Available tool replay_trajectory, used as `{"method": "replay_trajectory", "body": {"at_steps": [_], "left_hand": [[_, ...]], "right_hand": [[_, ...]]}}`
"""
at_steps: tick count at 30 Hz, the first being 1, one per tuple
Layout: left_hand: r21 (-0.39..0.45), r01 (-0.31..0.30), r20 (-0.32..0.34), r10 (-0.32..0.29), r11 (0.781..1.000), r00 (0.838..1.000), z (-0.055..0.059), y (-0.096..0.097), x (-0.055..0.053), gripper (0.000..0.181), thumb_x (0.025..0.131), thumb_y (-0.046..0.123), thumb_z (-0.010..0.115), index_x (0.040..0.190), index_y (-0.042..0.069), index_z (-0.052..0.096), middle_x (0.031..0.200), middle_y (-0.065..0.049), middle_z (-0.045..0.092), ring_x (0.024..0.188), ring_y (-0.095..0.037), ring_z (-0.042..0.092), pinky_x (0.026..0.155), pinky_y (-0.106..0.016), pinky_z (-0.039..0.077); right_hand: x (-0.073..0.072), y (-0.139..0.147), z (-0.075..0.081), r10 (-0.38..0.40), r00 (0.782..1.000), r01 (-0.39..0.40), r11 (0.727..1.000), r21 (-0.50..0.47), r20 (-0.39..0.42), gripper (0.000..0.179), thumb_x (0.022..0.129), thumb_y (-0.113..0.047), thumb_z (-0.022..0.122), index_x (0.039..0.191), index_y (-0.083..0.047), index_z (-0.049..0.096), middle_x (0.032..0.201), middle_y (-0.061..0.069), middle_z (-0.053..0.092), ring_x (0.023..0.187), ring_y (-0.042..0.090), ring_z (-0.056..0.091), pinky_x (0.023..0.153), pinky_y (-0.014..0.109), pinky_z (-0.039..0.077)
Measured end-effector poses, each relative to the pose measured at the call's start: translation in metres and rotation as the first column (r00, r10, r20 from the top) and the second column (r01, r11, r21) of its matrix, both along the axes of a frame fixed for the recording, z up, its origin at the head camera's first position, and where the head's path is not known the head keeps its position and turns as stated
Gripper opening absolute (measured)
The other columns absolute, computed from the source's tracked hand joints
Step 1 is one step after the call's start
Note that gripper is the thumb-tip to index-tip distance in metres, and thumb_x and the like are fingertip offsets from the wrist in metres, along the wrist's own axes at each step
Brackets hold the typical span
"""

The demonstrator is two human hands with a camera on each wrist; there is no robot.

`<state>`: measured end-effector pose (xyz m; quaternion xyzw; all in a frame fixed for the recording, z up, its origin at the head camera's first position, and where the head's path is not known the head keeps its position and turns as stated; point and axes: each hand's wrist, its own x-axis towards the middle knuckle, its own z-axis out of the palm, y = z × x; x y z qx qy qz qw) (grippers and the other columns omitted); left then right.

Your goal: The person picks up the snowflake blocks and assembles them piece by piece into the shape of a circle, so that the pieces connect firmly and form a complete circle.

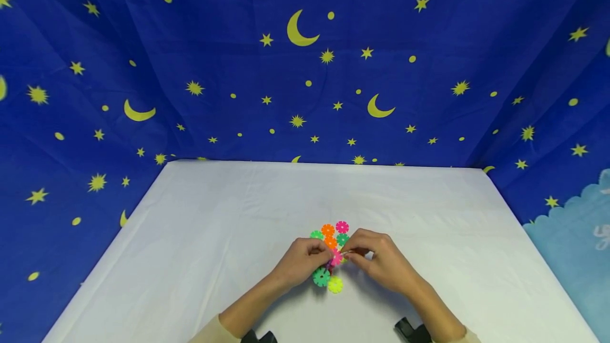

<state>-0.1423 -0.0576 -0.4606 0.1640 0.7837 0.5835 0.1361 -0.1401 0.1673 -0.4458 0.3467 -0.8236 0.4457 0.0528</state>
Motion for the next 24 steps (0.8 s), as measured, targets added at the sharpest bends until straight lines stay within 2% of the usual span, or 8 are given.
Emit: {"method": "replay_trajectory", "body": {"at_steps": [7,11,14,19,24], "left_hand": [[0.116,0.021,0.079,-0.03,0.993,0.996,0.0012,-0.0018,0.0016,0.015,0.09,0.014,0.067,0.084,0.002,0.072,0.073,-0.003,0.068,0.062,-0.009,0.056,0.055,-0.021,0.045],[0.144,0.022,0.127,-0.041,0.989,0.991,0.0003,-0.0043,0.0047,0.014,0.09,0.013,0.068,0.083,0.001,0.072,0.071,-0.005,0.068,0.061,-0.01,0.055,0.054,-0.021,0.046],[0.157,0.031,0.142,-0.054,0.987,0.988,0.0009,-0.0036,0.0043,0.016,0.091,0.013,0.066,0.081,0.001,0.069,0.072,-0.006,0.067,0.062,-0.012,0.055,0.055,-0.022,0.046],[0.118,0.043,0.123,-0.057,0.992,0.991,0.0008,0.0003,0.0022,0.017,0.092,0.014,0.063,0.081,0.002,0.065,0.072,-0.005,0.064,0.064,-0.013,0.054,0.058,-0.024,0.046],[0.049,0.046,0.059,-0.049,0.998,0.997,0.0015,-0.0006,0.0002,0.013,0.092,0.017,0.063,0.085,0.006,0.066,0.073,-0.002,0.063,0.066,-0.013,0.056,0.061,-0.026,0.048]], "right_hand": [[-0.0007,-0.0036,-0.0049,0.023,0.999,-0.026,0.997,-0.077,-0.037,0.022,0.082,-0.001,0.074,0.091,-0.02,0.072,0.088,-0.008,0.065,0.074,0.008,0.06,0.062,0.024,0.052],[0.0013,-0.0066,-0.0071,0.06,0.997,-0.063,0.994,-0.091,-0.04,0.022,0.08,0.001,0.074,0.091,-0.018,0.072,0.088,-0.006,0.066,0.073,0.01,0.061,0.061,0.025,0.052],[0.0037,-0.0076,-0.0042,0.05,0.998,-0.053,0.995,-0.079,-0.039,0.019,0.083,-0.003,0.073,0.092,-0.02,0.072,0.089,-0.008,0.065,0.073,0.008,0.06,0.061,0.024,0.052],[0.0054,-0.0064,-0.0013,0.01,1.0,-0.009,1.0,-0.026,0.001,0.013,0.088,-0.013,0.071,0.095,-0.023,0.071,0.091,-0.012,0.064,0.074,0.006,0.06,0.062,0.024,0.052],[0.0015,-0.0049,-0.0028,-0.048,0.993,0.043,0.998,0.046,0.11,0.015,0.087,-0.014,0.073,0.099,-0.022,0.069,0.093,-0.014,0.064,0.074,0.006,0.061,0.065,0.025,0.053]]}}
